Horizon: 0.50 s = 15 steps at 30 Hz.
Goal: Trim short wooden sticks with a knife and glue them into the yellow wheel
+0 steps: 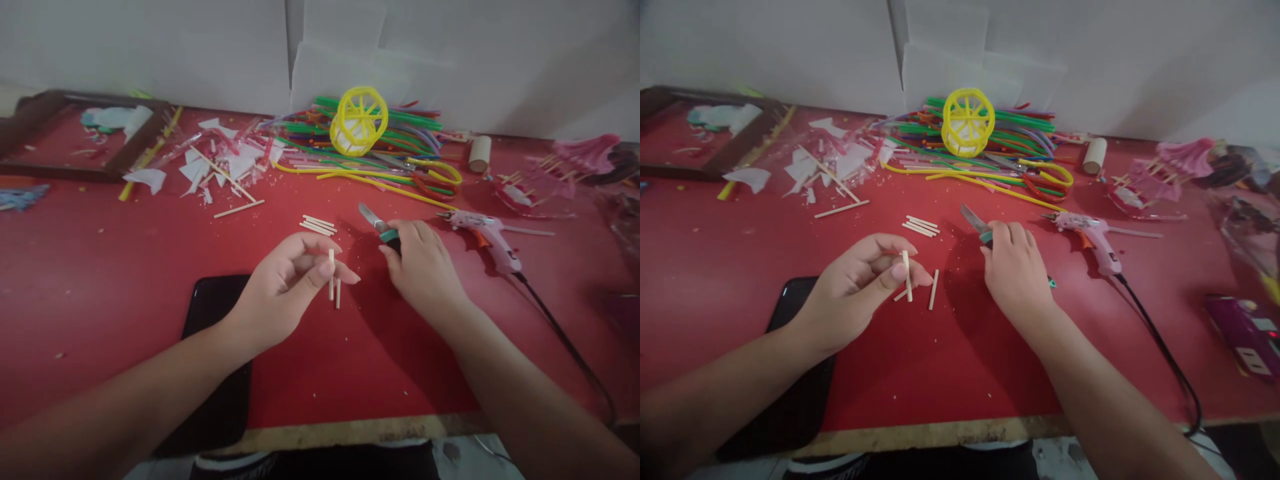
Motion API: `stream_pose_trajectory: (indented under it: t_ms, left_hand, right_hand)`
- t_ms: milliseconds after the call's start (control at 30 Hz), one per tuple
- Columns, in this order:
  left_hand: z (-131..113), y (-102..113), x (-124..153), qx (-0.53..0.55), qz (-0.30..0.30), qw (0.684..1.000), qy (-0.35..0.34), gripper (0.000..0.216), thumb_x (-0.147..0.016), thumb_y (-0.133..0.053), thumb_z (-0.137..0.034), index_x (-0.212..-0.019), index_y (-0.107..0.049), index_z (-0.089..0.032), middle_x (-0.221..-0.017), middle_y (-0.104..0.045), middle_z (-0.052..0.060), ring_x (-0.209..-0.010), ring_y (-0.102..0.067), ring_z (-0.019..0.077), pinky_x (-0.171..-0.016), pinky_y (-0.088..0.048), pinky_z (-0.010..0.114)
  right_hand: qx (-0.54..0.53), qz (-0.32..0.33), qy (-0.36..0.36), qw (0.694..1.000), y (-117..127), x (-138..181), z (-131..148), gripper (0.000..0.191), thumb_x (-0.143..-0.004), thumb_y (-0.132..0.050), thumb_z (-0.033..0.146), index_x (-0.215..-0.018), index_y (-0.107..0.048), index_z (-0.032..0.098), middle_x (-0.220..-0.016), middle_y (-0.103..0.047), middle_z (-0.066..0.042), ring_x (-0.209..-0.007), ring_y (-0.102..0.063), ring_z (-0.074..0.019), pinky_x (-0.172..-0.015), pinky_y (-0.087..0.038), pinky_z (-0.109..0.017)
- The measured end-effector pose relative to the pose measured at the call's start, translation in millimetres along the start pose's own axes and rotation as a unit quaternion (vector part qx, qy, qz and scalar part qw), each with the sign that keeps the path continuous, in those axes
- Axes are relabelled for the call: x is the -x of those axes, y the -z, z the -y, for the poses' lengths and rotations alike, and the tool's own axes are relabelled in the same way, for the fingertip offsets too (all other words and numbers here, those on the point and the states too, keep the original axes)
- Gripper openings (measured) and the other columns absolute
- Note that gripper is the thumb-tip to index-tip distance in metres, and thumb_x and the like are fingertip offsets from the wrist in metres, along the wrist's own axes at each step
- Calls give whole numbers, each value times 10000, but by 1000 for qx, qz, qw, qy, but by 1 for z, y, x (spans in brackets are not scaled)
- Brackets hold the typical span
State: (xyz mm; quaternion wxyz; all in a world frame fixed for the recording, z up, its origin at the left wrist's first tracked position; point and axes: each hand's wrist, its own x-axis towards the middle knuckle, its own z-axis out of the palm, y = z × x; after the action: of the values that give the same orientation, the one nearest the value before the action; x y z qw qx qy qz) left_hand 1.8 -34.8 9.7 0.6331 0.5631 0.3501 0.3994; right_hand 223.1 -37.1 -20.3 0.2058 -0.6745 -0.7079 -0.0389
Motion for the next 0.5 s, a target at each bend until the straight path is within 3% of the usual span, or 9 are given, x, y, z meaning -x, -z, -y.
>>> stream_pose_trajectory:
  t_ms: [133, 267, 367, 500]
  left_hand:
    - [1, 1, -1, 12, -15, 1000, 24, 173, -906, -633, -292, -1037, -553, -212, -774, -752, 13, -696, -691, 137, -647, -500, 243]
    - [3, 2, -2, 40, -12, 999, 17, 137, -898, -642, -267, -992, -558, -214, -766, -746, 0, -684, -665, 114, -647, -498, 226]
    - [5, 2, -4, 82, -30, 996, 30, 134, -885, -655, -266, -956, -554, -216, -749, -734, -14, -632, -633, 97, -605, -486, 207]
    - [8, 4, -6, 122, -82, 988, 46, 183, -864, -675, -239, -1000, -555, -215, -801, -742, -14, -609, -609, 75, -600, -479, 187]
  right_hand:
    - [33, 12, -12, 999, -2, 0, -4, 286, -877, -512, 243, -1138, -593, 158, -1021, -632, -158, -946, -580, -319, -828, -484, -499]
    - [58, 9, -18, 998, 2, 1, 0, 349, -874, -554, 293, -1177, -601, 126, -1114, -603, -183, -1023, -532, -340, -875, -452, -511]
    - [-8, -18, 62, 998, 11, 2, 9, 396, -895, -551, 402, -1182, -596, 133, -1131, -598, -168, -1057, -526, -313, -937, -421, -491]
    - [-110, 68, 195, 972, 22, 6, 22, 551, -812, -599, 619, -1147, -600, 181, -1092, -615, -118, -1068, -522, -287, -943, -395, -461]
